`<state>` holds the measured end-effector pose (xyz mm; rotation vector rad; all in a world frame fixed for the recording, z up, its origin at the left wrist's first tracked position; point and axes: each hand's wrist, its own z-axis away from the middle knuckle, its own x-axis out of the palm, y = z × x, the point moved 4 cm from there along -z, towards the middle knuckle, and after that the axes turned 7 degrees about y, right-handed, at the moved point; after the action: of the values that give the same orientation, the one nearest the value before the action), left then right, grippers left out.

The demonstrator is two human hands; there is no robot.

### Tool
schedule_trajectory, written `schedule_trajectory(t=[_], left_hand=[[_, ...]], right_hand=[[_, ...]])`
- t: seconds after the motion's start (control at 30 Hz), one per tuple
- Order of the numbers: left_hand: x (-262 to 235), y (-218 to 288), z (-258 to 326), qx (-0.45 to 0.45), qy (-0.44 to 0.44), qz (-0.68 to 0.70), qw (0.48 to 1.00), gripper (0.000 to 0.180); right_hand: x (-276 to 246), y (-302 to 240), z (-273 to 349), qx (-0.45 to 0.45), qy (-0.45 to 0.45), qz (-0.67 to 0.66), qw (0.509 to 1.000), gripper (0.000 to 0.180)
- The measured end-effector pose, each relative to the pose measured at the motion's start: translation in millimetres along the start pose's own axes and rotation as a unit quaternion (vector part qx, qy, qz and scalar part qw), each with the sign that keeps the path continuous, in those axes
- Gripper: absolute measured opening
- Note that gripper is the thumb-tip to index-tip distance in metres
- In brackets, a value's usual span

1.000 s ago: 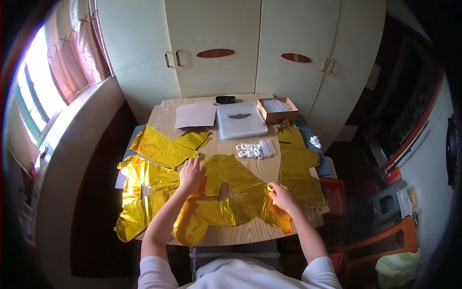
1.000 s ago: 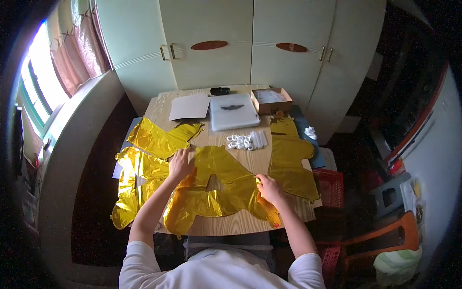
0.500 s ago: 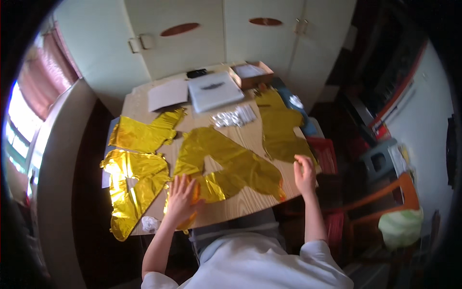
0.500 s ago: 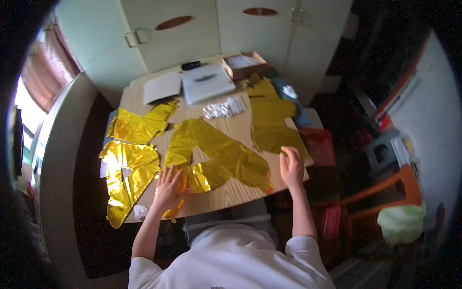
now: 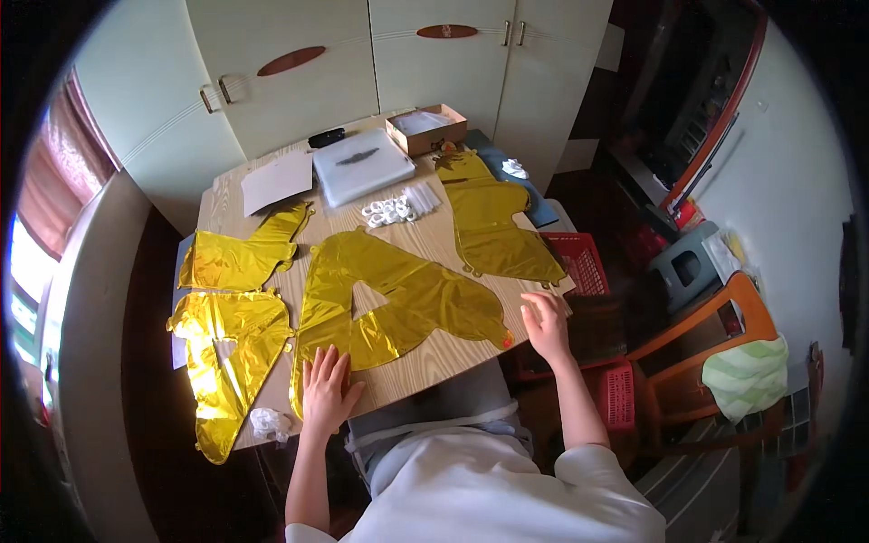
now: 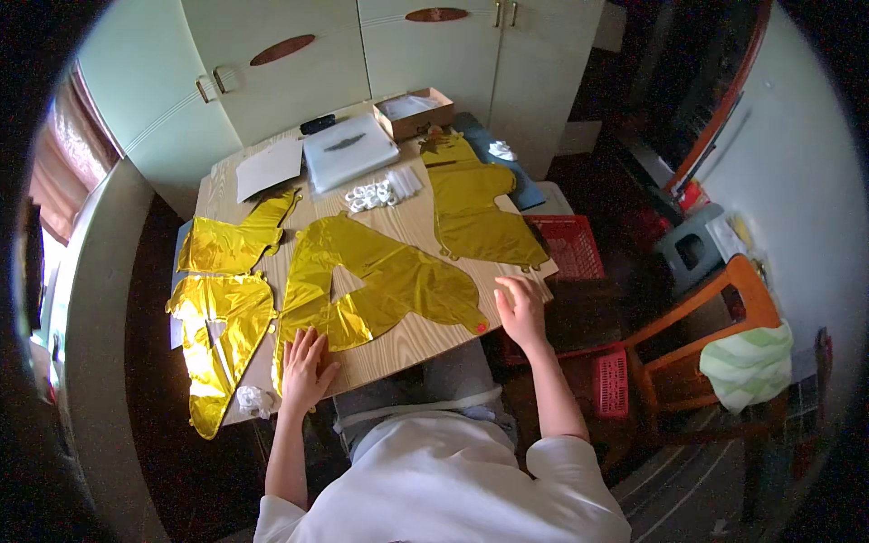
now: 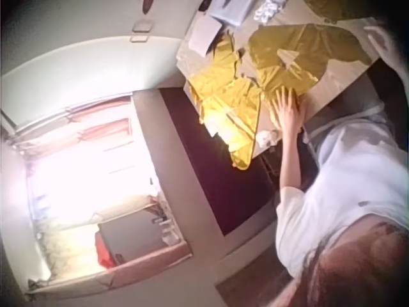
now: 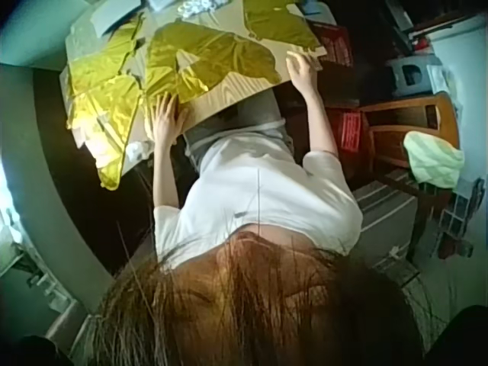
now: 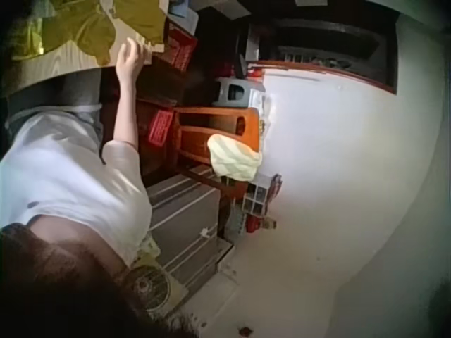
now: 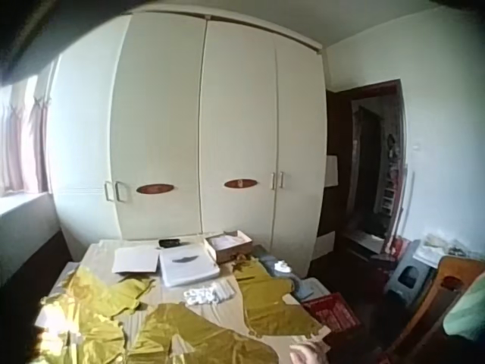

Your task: Folding gold foil balloons and placing them onto cardboard inserts for packaging.

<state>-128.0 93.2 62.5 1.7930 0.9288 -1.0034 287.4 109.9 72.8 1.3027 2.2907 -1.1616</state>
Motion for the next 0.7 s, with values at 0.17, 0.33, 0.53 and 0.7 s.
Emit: schedule_trajectory(t=[0.17, 0.33, 0.53, 0.7], left_hand=[[-2.8, 1.7, 1.2, -0.005, -0.004, -0.001, 1.0, 0.057], [-3.7, 0.8, 2.1, -0.01, -0.016, -0.004, 1.0, 0.058], [-5.7, -2.4, 0.1, 0.004, -0.014, 0.006, 1.0, 0.059], [-9.2, -2.8, -4.0, -0.007, -0.043, 0.029, 0.999, 0.056]], right_hand=[[26.3, -3.2, 17.1, 0.013, -0.01, -0.052, 0.999, 0.017], [36.9, -34.4, -3.4, -0.047, -0.037, -0.022, 0.998, 0.016], [65.6, 34.3, -76.0, -0.015, -0.095, 0.022, 0.995, 0.044], [108.0, 72.6, -88.2, -0.035, -0.22, 0.138, 0.965, 0.066]])
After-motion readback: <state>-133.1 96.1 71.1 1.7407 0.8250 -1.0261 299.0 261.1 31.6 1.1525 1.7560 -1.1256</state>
